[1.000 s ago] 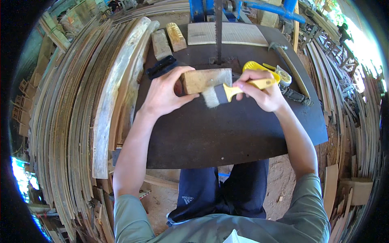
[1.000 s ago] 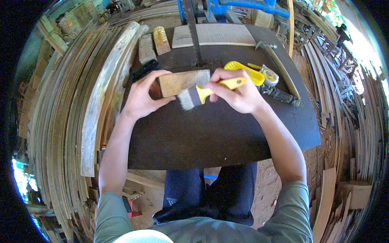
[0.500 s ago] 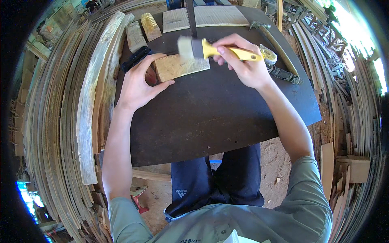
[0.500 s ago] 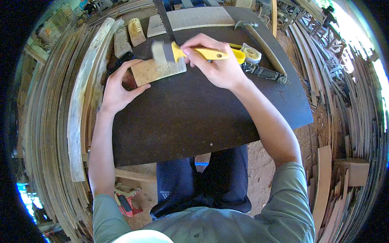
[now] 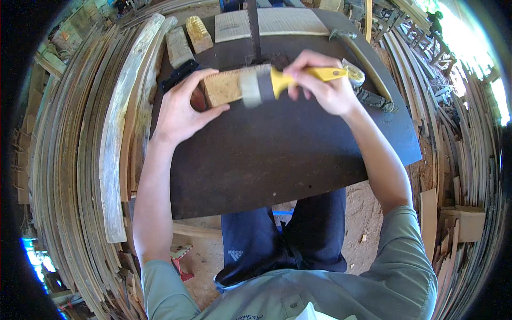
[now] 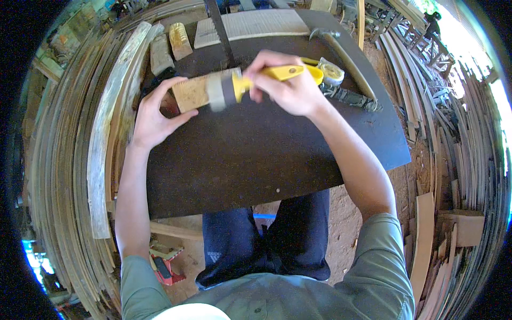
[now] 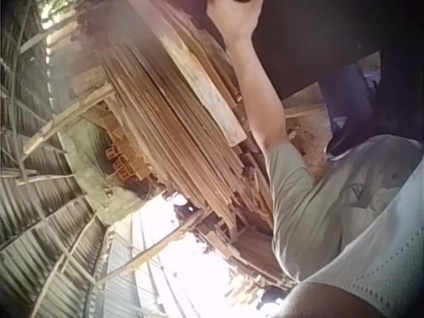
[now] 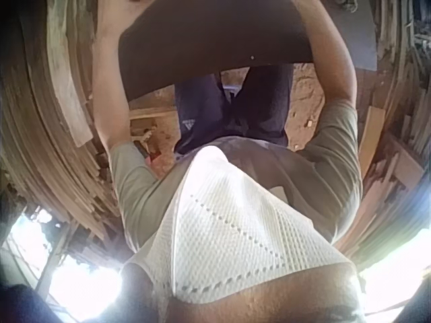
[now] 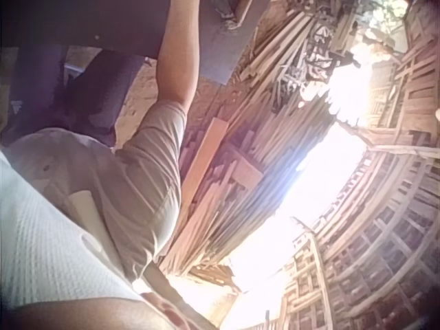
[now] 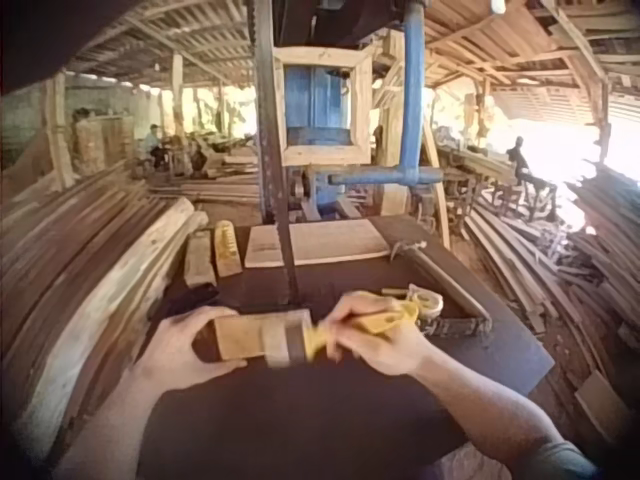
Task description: Sawing a small block of wood with a hacksaw and then cleaning the sawdust off with a paintbrush.
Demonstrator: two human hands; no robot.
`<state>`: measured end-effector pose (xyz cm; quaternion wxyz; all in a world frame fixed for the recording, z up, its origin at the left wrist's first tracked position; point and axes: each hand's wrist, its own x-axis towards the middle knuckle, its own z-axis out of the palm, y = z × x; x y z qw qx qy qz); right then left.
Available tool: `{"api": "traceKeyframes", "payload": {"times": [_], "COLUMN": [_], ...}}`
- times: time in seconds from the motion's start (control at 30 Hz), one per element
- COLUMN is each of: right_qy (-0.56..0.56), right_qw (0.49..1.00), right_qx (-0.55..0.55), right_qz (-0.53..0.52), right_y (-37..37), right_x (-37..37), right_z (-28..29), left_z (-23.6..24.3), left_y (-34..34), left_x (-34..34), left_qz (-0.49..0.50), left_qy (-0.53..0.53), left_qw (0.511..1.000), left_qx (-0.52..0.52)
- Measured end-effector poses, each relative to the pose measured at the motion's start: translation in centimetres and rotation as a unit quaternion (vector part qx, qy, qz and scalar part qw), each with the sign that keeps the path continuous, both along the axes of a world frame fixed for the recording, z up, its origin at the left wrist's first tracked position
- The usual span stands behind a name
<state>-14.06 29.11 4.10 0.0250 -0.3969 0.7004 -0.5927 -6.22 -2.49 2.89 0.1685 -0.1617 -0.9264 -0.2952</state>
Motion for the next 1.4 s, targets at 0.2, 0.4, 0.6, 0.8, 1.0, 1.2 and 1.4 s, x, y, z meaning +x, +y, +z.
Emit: {"api": "traceKeyframes", "payload": {"times": [0.2,0.4,0.6,0.8,1.0,1.2,1.4], "right_qy": [-0.011,0.062,0.09,0.161,0.128,0.146,0.076], "right_qw": [0.998,0.994,0.983,0.96,0.978,0.965,0.979], "right_qx": [-0.017,-0.025,0.071,0.06,0.045,0.008,-0.004], "right_qz": [-0.056,-0.083,-0.142,-0.223,-0.16,-0.216,-0.188], "right_y": [-0.1,-0.3,1.2,0.6,0.3,0.0,0.0], "right_x": [1.1,-0.1,-0.4,-0.4,-0.7,0.4,0.4], "right_z": [-0.2,-0.9,0.0,-0.2,-0.1,-0.3,-0.8], "left_z": [-0.2,-0.3,-0.1,-0.3,-0.2,-0.4,0.3], "left_y": [0.0,0.0,0.1,0.0,-0.9,-0.3,-0.3], "left_x": [0.8,0.7,0.6,0.4,0.5,0.3,1.2], "left_qz": [0.021,0.016,0.028,0.029,-0.002,-0.011,-0.009], "left_qy": [-0.011,0.005,-0.02,-0.035,0.012,0.019,0.007], "left_qw": [1.0,1.0,0.999,0.999,1.0,0.999,1.0], "left_qx": [0.003,-0.001,0.003,0.0,0.022,0.024,-0.001]}}
